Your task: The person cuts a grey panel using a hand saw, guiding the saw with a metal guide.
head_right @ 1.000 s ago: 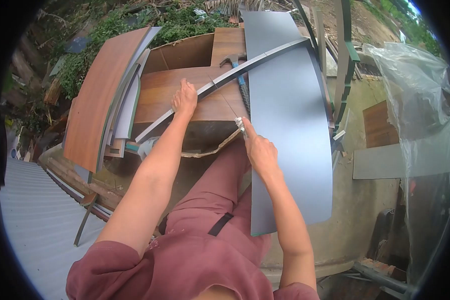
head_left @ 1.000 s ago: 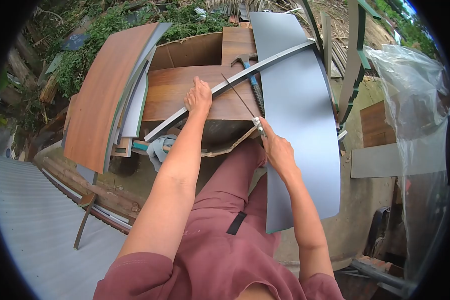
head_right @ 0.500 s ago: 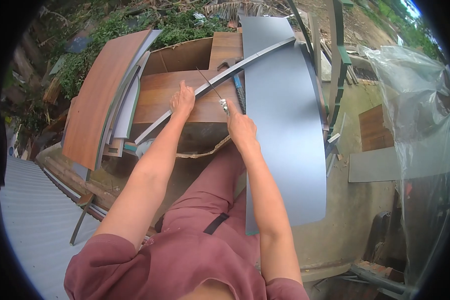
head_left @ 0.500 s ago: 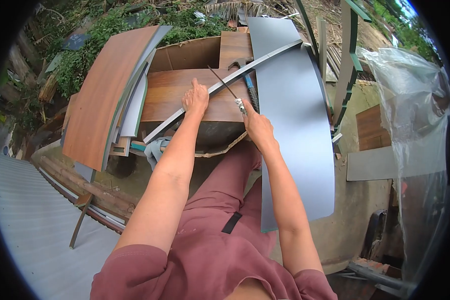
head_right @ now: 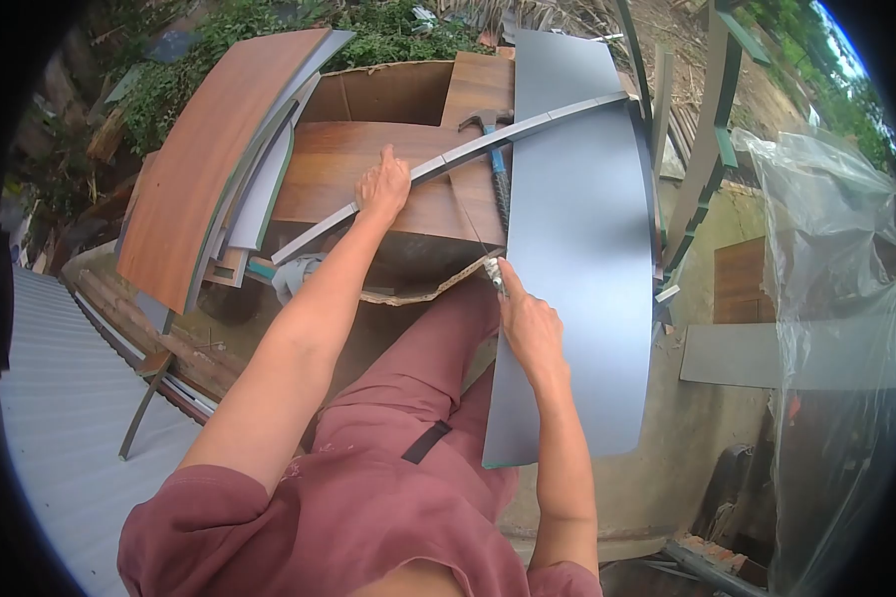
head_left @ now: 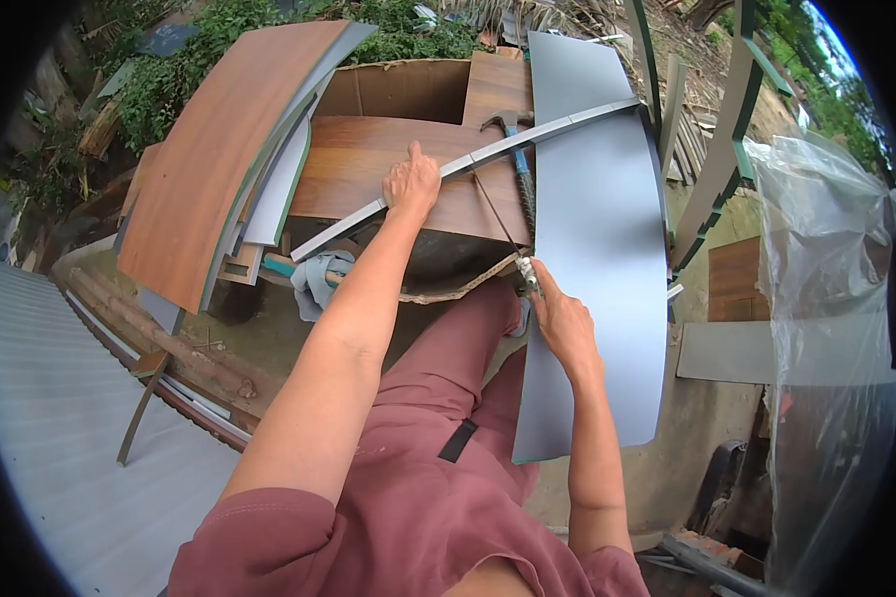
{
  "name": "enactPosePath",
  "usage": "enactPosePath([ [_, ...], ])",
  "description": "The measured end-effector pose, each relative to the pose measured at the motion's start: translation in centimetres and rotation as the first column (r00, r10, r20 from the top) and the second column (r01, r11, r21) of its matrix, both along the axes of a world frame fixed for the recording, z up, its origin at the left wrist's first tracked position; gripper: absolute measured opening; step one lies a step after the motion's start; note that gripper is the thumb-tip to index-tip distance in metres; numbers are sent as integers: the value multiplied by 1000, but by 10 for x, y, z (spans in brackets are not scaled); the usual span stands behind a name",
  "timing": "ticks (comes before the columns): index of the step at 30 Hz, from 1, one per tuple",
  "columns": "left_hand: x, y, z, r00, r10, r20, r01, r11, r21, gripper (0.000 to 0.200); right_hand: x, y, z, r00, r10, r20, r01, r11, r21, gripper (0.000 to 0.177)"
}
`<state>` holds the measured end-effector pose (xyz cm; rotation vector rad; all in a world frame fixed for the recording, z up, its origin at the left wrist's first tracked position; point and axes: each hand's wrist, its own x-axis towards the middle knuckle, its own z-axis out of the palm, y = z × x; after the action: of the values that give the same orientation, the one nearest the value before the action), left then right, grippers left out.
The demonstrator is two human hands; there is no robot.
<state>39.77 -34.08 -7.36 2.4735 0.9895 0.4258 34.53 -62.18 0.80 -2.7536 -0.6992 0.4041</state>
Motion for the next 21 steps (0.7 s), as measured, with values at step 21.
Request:
enactPosePath([
  [21,-20,3,-10,884,-414,218,384,908,166,35,-105,-42,19,948,-198,-248,266,922,281,51],
])
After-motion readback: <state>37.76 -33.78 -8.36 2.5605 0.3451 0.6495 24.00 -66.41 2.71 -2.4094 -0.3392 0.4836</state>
